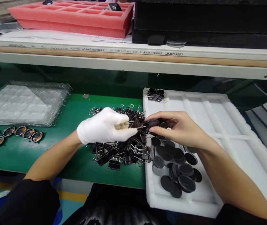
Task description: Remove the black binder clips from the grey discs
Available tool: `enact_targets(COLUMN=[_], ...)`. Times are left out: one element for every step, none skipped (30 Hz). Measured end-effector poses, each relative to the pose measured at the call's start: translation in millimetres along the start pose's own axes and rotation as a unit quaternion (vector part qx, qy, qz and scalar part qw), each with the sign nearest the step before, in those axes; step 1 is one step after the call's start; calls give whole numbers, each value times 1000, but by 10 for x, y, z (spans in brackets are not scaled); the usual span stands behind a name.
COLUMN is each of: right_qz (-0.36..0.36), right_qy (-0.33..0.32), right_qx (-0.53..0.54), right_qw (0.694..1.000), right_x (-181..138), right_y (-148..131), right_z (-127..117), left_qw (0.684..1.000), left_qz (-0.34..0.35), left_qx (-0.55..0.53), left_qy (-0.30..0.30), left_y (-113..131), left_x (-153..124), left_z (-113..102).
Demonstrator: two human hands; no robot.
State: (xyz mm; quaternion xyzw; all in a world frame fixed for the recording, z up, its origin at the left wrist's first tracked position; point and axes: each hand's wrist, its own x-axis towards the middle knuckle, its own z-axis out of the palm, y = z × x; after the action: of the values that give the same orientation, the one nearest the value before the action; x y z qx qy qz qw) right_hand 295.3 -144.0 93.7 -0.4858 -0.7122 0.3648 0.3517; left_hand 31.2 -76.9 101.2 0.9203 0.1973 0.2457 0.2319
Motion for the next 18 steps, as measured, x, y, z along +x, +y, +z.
enact_targets(right_qz=[-4, -10, -15, -21, -27, -34, -42, -50, -59, -70, -86, -105, -131, -165, -204, -242, -275, -299], right_qy=[-8, -16, -25, -34, -44, -55, -63, -69, -71, -69, -63, -51, -33, -8, 20, 47, 70, 82], right_qx=[-9, -19, -29, -38, -47, -54, -62, -69, -77, -86, -97, -113, -135, -165, -204, -247, -288, -322], right_qw=[1000, 1000, 999, 998, 998, 996, 995, 994, 993, 991, 990, 987, 982, 972, 957, 937, 915, 895], right_x=[-5, -10, -16, -21, -26, -30, -33, -37, -40, -44, -49, -54, -60, -64, -68, -70, -71, -70], right_y=[7, 11, 12, 12, 12, 12, 13, 15, 18, 22, 28, 34, 43, 53, 65, 77, 89, 99], right_z=[7, 13, 18, 19, 18, 15, 9, 2, -5, -10, -12, -9, -1, 12, 30, 49, 67, 83], left_qw=[1000, 1000, 999, 999, 999, 998, 998, 998, 998, 997, 995, 993, 989, 983, 973, 956, 936, 917], left_qz=[4, 7, 7, 8, 9, 9, 7, 1, -9, -27, -50, -76, -108, -146, -190, -234, -272, -297], left_qx=[-6, -10, -13, -16, -17, -18, -18, -16, -10, -3, 2, 1, -12, -42, -86, -138, -191, -237], left_qy=[-13, -25, -35, -43, -49, -53, -57, -61, -67, -74, -82, -93, -100, -102, -103, -107, -115, -123], left_y=[0, -2, -5, -9, -13, -17, -18, -19, -17, -13, -8, -1, 7, 15, 25, 34, 43, 50], left_x=[-2, -5, -8, -10, -12, -14, -16, -18, -20, -21, -21, -19, -14, -6, 4, 17, 32, 48], left_z=[22, 45, 68, 88, 103, 113, 117, 116, 109, 99, 89, 81, 78, 81, 91, 105, 120, 133])
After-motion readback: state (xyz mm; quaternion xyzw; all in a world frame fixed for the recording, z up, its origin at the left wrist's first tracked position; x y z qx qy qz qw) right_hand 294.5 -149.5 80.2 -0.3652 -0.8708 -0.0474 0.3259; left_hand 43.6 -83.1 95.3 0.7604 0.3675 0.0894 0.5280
